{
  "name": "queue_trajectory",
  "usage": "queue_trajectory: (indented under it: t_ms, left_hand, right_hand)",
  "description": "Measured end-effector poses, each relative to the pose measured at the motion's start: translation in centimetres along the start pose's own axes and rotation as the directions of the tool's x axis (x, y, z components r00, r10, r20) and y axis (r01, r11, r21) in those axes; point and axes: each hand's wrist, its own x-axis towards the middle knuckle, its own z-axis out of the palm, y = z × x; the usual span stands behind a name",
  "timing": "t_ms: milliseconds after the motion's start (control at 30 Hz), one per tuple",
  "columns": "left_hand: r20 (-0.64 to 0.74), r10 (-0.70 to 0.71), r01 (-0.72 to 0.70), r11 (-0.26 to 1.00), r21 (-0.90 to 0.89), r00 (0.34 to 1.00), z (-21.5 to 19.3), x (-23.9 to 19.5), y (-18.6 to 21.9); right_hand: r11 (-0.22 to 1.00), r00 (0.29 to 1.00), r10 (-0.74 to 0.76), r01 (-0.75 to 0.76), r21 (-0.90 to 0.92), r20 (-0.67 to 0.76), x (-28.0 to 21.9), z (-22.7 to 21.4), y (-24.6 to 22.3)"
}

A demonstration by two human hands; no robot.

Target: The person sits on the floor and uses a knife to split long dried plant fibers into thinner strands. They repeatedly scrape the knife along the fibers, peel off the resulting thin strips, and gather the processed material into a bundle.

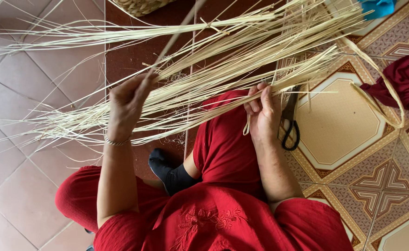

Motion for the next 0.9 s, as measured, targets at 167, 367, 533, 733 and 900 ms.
queue_trajectory:
  t_ms: [167,367,533,733,900]
  left_hand:
    - [-0.003,-0.092,0.090,0.980,-0.175,0.996,-2.4,-2.3,0.7]
    - [0.076,0.105,-0.096,0.989,-0.111,0.992,-0.8,-2.5,-2.7]
    - [0.074,-0.159,0.141,0.968,0.207,0.984,1.4,-3.7,-4.6]
    - [0.084,-0.201,0.165,0.934,0.316,0.976,2.3,-3.6,-6.5]
    - [0.082,-0.159,0.143,0.973,0.181,0.984,2.8,-4.2,-8.3]
  right_hand:
    - [0.998,1.000,-0.006,0.005,-0.064,-0.021,1.5,0.1,0.6]
    - [0.996,0.999,-0.033,0.036,-0.076,0.036,3.2,-0.1,1.0]
    - [0.996,0.999,-0.007,0.004,0.085,0.032,4.2,-0.8,1.3]
    - [0.997,0.997,-0.046,0.041,0.071,0.067,4.4,-1.1,1.2]
    - [0.996,0.999,-0.031,0.031,0.088,-0.008,4.1,-1.6,1.7]
